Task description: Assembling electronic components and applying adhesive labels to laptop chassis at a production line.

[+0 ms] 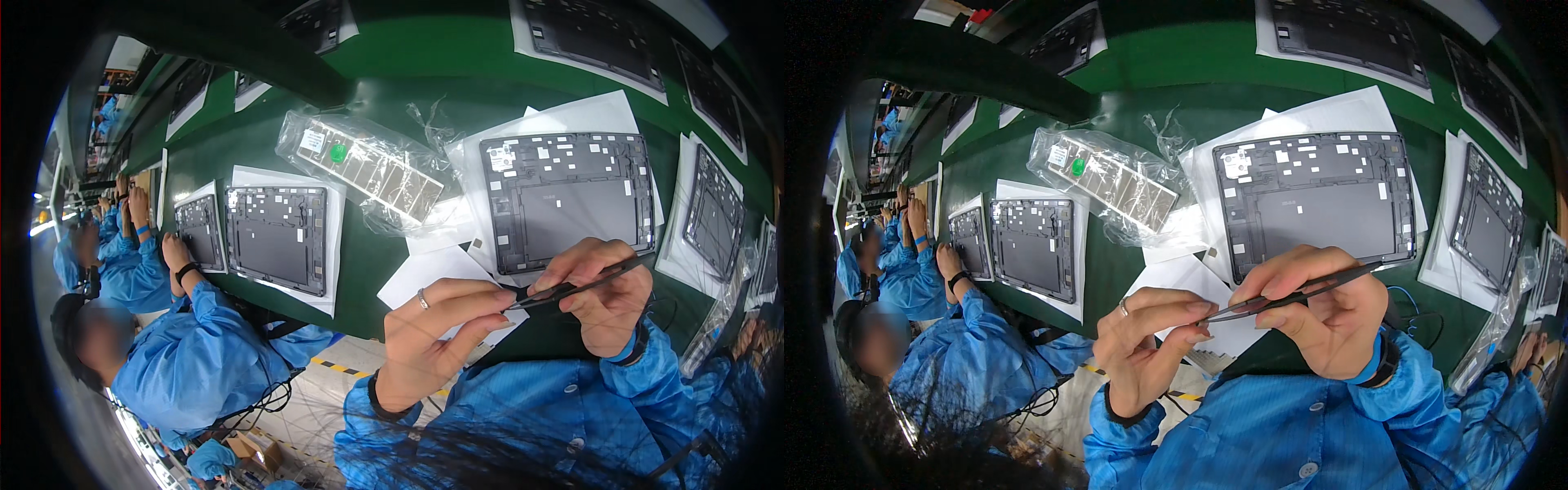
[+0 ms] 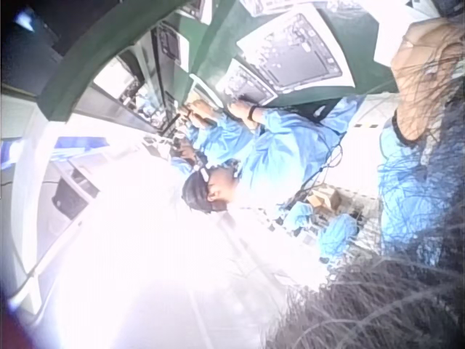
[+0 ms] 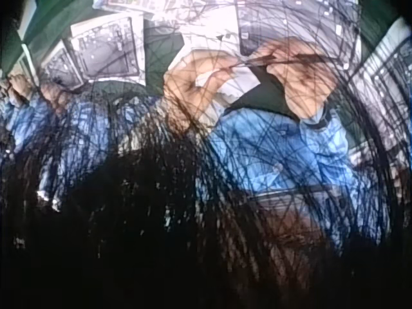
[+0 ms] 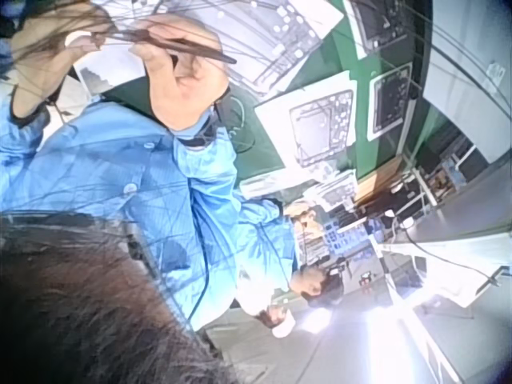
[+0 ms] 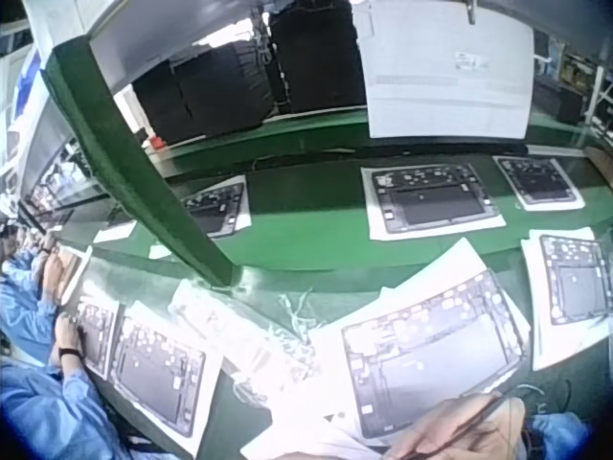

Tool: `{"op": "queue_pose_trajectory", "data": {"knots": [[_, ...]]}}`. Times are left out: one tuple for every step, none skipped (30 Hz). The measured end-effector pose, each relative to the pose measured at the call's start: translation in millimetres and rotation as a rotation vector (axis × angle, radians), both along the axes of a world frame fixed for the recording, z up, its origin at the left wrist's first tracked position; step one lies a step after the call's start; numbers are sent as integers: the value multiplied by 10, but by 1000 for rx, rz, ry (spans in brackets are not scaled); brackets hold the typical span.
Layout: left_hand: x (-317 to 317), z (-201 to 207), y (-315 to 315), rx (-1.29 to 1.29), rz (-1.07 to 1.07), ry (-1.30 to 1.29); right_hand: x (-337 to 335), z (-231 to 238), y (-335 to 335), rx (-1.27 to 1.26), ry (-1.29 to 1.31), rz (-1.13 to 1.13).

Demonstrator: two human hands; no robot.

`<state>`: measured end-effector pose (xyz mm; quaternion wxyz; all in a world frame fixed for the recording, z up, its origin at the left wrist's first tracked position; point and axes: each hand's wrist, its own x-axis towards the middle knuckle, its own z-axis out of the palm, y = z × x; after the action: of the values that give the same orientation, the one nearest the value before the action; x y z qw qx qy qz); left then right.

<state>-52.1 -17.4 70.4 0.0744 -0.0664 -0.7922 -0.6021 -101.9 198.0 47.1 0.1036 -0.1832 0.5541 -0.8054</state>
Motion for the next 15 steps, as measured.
{"op": "queue_pose_trajectory", "data": {"knots": [[12,-40,-8,31,-5,9,-2,10,2,-11,-27,15],[22,-66,-11,61,-10,18,-3,19,4,-21,-54,31],[21,-79,-11,61,-11,21,-5,14,5,-21,-51,30],[21,-87,-9,67,-6,18,-1,3,3,-25,-53,34],[22,-89,-6,74,0,16,3,-6,1,-28,-55,38],[21,-80,2,75,-2,20,5,-6,-2,-27,-50,37],[28,-67,10,38,20,11,11,-5,-8,-31,-39,23],[29,-56,18,2,43,2,17,-5,-11,-35,-28,9],[25,-43,26,3,42,6,25,-4,-10,-34,-24,8],[18,-32,33,-26,52,33,33,-3,-8,-39,-30,2],[15,-24,43,-55,62,60,45,-3,-6,-44,-35,-5],[31,-18,61,-54,63,63,63,-3,-8,-43,-31,-4],[54,-12,86,-53,93,55,86,-3,-13,-54,-32,-16],[71,-6,103,-50,123,47,112,-4,-16,-65,-33,-28],[87,-14,105,-49,122,53,140,-7,-21,-64,-27,-29]]}}
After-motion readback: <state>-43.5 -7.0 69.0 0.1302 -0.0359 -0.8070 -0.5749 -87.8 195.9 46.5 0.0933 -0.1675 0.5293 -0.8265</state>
